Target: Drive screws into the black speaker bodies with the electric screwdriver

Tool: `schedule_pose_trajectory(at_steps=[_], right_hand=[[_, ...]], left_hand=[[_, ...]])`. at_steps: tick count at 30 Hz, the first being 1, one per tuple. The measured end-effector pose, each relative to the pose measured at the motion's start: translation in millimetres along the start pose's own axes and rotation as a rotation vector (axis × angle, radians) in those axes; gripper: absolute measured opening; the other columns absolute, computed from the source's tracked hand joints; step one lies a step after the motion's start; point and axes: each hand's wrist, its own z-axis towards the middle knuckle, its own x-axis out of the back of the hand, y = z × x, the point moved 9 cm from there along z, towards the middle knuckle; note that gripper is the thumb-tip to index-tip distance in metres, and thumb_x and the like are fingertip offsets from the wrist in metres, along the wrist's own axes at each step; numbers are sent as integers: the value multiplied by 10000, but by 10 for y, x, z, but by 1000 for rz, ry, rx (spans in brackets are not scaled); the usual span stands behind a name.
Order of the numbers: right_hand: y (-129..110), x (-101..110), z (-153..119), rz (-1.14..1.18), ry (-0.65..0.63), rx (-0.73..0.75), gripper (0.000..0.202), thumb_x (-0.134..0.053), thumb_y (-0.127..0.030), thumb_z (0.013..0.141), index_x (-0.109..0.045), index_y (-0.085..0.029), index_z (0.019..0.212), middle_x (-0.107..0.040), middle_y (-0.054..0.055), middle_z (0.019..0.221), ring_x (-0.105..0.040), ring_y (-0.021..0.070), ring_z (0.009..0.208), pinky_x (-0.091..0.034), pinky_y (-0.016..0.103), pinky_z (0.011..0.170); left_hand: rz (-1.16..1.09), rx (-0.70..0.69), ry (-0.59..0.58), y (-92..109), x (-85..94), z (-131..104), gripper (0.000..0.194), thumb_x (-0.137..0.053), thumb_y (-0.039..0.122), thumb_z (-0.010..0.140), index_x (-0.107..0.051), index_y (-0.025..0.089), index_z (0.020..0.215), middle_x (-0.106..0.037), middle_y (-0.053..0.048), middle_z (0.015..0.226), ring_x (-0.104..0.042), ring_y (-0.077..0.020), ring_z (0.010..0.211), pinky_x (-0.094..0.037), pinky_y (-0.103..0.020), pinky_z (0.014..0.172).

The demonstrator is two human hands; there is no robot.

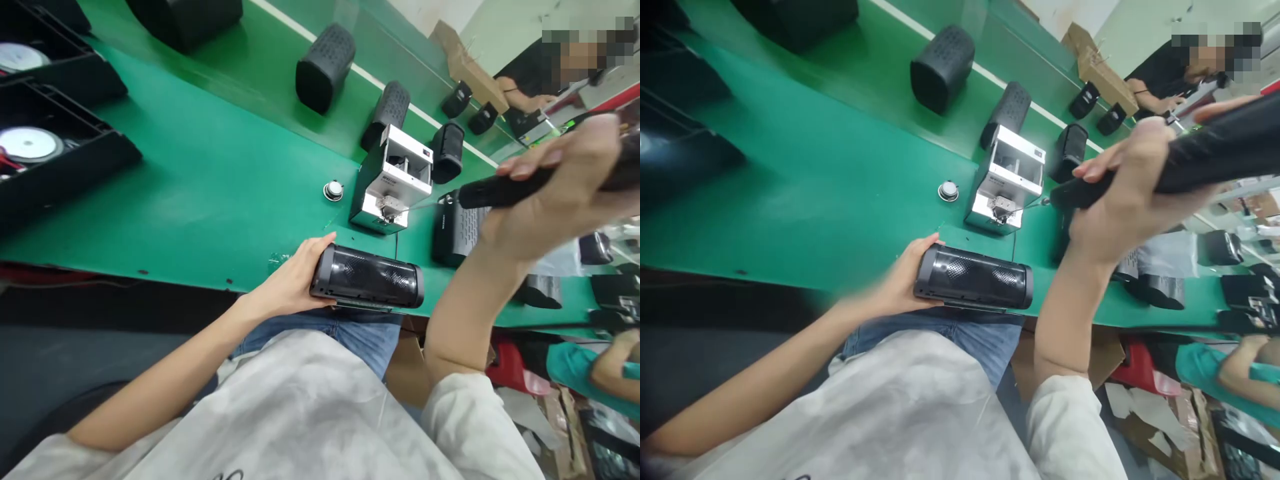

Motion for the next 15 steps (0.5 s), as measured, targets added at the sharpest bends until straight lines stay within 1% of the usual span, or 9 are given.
schedule_pose_trajectory(at_steps=[2,3,4,6,9,11,13,15], right_hand=[[6,-129,-64,-88,-14,335,234,-493,-58,1122,-526,-258,1238,-468,-179,635,-508,69,391,-475,147,429],[35,-192,-98,-120,-33,423,266,-496,-26,1105,-504,-248,1252,-463,-184,636,-468,64,379,-443,150,406],[101,-249,-103,-133,-66,425,288,-515,-7,1093,-489,-246,1252,-467,-181,654,-455,58,381,-437,156,403],[209,-330,-84,-137,-146,350,314,-557,24,1076,-485,-243,1225,-516,-152,733,-483,40,410,-460,156,427],[236,-390,-61,-140,-243,260,292,-602,29,1051,-516,-231,1152,-650,-82,909,-544,13,446,-493,138,463],[241,-387,-49,-160,-249,207,264,-618,18,1035,-535,-222,1109,-681,-64,973,-567,6,450,-503,137,488],[246,-374,-66,-189,-226,173,265,-618,13,1022,-547,-221,1124,-667,-77,943,-588,22,453,-504,155,512],[215,-382,-127,-209,-216,185,237,-600,-22,1039,-550,-223,1153,-655,-80,909,-591,33,468,-498,176,519]], left_hand=[[1,6,-13,8,9,5,1428,-1062,401,852,-116,364,1921,-496,-218,1746,-543,-493,1608,-506,-720,1340],[1,8,-15,13,16,8,1423,-1059,411,857,-114,365,1920,-496,-219,1742,-547,-493,1605,-511,-718,1335],[1,9,-15,18,22,11,1420,-1059,423,859,-115,365,1919,-498,-221,1738,-553,-494,1599,-518,-716,1329],[-3,8,-11,26,28,15,1424,-1066,442,852,-124,366,1917,-507,-224,1729,-567,-495,1583,-528,-711,1317],[-9,2,-6,28,19,16,1431,-1076,439,840,-135,362,1915,-517,-230,1730,-572,-496,1576,-528,-705,1318],[-15,0,-9,18,6,16,1432,-1077,431,840,-136,359,1917,-519,-233,1737,-570,-495,1581,-524,-701,1324],[-13,-2,-10,3,-2,17,1446,-1081,435,836,-128,356,1920,-518,-234,1742,-565,-495,1587,-520,-701,1328],[-3,-8,-8,-7,-3,19,1462,-1084,432,831,-115,350,1922,-511,-236,1747,-555,-496,1598,-505,-709,1340]])
